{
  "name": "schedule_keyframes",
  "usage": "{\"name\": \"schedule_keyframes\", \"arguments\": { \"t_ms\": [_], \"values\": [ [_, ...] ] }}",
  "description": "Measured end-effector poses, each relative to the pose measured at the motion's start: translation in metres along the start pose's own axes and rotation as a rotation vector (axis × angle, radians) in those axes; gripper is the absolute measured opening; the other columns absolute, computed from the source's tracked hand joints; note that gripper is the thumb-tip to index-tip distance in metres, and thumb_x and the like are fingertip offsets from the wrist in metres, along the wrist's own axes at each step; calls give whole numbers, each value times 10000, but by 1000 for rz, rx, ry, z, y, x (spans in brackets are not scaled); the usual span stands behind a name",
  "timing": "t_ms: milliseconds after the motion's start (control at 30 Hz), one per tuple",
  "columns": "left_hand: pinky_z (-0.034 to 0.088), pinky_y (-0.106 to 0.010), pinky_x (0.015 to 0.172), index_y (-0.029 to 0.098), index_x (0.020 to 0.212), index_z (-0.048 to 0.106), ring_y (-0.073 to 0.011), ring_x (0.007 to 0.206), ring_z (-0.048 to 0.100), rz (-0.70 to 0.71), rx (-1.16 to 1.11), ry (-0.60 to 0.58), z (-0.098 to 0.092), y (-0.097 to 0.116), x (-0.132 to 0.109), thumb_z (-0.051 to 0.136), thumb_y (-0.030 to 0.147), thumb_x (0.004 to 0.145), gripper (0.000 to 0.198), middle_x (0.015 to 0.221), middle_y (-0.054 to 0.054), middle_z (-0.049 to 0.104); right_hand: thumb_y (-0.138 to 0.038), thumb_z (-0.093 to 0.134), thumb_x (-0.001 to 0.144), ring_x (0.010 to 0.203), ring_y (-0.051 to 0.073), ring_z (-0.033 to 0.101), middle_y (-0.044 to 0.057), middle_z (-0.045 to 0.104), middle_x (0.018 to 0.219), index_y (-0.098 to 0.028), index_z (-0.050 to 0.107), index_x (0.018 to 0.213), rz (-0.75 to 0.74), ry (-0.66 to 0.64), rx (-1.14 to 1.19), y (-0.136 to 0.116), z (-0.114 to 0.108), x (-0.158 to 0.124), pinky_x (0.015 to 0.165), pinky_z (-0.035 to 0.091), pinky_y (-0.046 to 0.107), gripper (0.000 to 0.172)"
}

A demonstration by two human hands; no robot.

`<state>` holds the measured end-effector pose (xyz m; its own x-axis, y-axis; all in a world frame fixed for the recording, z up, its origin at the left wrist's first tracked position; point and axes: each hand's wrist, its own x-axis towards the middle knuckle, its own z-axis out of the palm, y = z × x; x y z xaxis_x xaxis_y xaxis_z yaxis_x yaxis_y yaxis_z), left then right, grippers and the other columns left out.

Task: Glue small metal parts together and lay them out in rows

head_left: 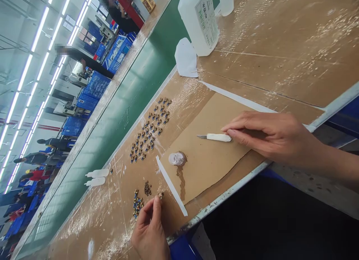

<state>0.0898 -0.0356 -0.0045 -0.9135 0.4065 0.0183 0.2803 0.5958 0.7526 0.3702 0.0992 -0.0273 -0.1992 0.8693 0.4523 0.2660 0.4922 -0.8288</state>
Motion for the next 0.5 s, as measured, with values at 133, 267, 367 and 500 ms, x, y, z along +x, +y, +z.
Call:
{"name": "schedule_keyframes", "arguments": {
  "t_ms": [133, 267, 367, 500],
  "values": [
    [510, -306, 841, 192, 770, 704, -223, 880, 644, 7, 75, -12, -1, 5, 0, 751, 439, 580, 315, 772, -7, 714, -270, 482, 886, 754, 195, 611, 18, 682, 840, -264, 667, 902, 7, -4, 4, 1, 0, 0, 666, 501, 377, 186],
    [514, -297, 828, 191, 803, 705, -219, 873, 654, 36, 97, -27, -1, 1, 3, 748, 453, 594, 337, 792, -10, 720, -257, 495, 881, 745, 188, 609, 23, 681, 836, -247, 674, 896, 3, -1, 16, 2, -1, -1, 659, 491, 372, 180],
    [519, -289, 794, 199, 810, 709, -210, 836, 660, 48, 100, -38, -3, -2, 4, 751, 465, 595, 344, 776, -3, 719, -246, 497, 877, 754, 187, 611, 25, 685, 844, -245, 676, 900, -1, 2, 18, 2, -1, -1, 658, 490, 369, 181],
    [500, -308, 826, 208, 795, 711, -222, 879, 643, 47, 133, -48, -3, -1, 5, 754, 474, 581, 345, 782, -1, 715, -244, 493, 880, 762, 185, 611, 20, 685, 848, -257, 672, 910, -3, -1, 5, 1, 0, -1, 658, 489, 365, 182]
  ]
}}
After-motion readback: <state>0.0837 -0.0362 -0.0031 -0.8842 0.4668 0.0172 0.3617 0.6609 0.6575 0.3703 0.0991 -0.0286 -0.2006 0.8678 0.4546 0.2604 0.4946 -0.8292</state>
